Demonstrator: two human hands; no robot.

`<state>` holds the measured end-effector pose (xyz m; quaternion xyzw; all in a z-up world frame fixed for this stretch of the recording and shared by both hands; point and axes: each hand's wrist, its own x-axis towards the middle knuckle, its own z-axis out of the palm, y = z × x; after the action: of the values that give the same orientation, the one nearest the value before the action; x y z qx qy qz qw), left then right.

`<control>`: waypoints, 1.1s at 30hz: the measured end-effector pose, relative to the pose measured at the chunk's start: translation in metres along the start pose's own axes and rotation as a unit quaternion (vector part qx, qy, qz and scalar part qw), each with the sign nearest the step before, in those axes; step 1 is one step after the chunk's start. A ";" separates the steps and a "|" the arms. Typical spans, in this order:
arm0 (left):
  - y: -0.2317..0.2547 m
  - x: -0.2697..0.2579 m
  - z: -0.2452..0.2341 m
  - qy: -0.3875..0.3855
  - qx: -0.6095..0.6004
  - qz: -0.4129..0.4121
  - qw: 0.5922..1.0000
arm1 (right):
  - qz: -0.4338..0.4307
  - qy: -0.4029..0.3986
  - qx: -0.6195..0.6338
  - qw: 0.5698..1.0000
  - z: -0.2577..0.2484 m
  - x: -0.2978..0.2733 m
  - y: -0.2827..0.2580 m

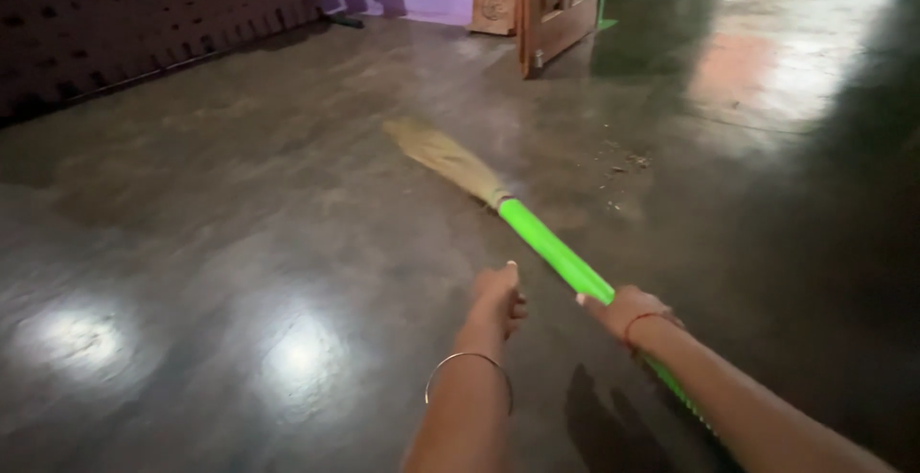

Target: The person sweeps debris across the floor using a broom, pushing the bristles in various directions to gather the material into a single area.

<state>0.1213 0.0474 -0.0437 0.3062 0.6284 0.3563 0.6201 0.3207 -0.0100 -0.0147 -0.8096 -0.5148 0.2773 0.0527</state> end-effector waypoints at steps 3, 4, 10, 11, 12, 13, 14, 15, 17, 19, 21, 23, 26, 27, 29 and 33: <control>-0.001 0.002 0.025 0.004 0.019 0.009 1.000 | 0.060 -0.008 0.117 0.991 -0.016 0.023 0.032; -0.003 0.001 0.035 0.001 0.014 0.008 1.000 | 0.081 -0.015 0.171 0.982 -0.026 0.023 0.038; -0.010 0.000 0.107 -0.076 0.071 -0.002 0.995 | 0.070 0.087 0.158 0.981 -0.076 -0.022 0.040; -0.010 0.000 0.118 -0.090 0.052 0.009 0.995 | 0.063 0.083 0.153 0.983 -0.080 -0.028 0.039; -0.010 0.001 0.124 -0.102 0.033 0.020 0.994 | 0.055 0.077 0.147 0.985 -0.082 -0.034 0.036; -0.010 0.001 0.131 -0.113 0.014 0.031 0.993 | 0.047 0.072 0.142 0.986 -0.083 -0.038 0.034; -0.005 0.001 0.135 -0.108 -0.001 0.037 0.993 | 0.023 0.061 0.145 0.987 -0.084 -0.043 0.031; 0.001 0.002 0.138 -0.103 -0.015 0.043 0.994 | 0.000 0.050 0.148 0.988 -0.085 -0.046 0.029; 0.013 0.006 0.141 -0.053 -0.031 0.052 0.997 | -0.033 0.026 0.139 0.989 -0.085 -0.050 0.023; 0.023 0.010 0.141 0.034 -0.037 0.055 0.997 | -0.048 0.000 0.112 0.993 -0.088 -0.054 0.018; 0.022 0.012 0.131 0.037 -0.119 0.037 0.992 | -0.074 -0.025 0.110 0.991 -0.094 -0.058 0.021; 0.014 0.005 0.116 0.035 -0.168 0.008 0.985 | -0.106 -0.070 0.118 0.985 -0.094 -0.058 0.028; 0.006 -0.014 0.096 0.005 -0.152 -0.025 0.988 | -0.170 -0.147 0.123 0.967 -0.093 -0.041 0.027; 0.000 -0.023 0.088 -0.008 -0.123 -0.027 0.992 | -0.195 -0.170 0.102 0.961 -0.088 -0.035 0.022; -0.013 -0.047 0.082 -0.040 -0.077 -0.030 0.996 | -0.218 -0.177 0.043 0.959 -0.076 -0.034 0.019; -0.023 -0.087 0.071 -0.038 0.083 -0.033 0.995 | -0.196 -0.113 -0.014 0.974 -0.061 -0.050 0.014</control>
<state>0.1970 -0.0324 -0.0120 0.3487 0.6416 0.2704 0.6275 0.3470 -0.0475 0.0513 -0.6571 -0.6698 0.3439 0.0359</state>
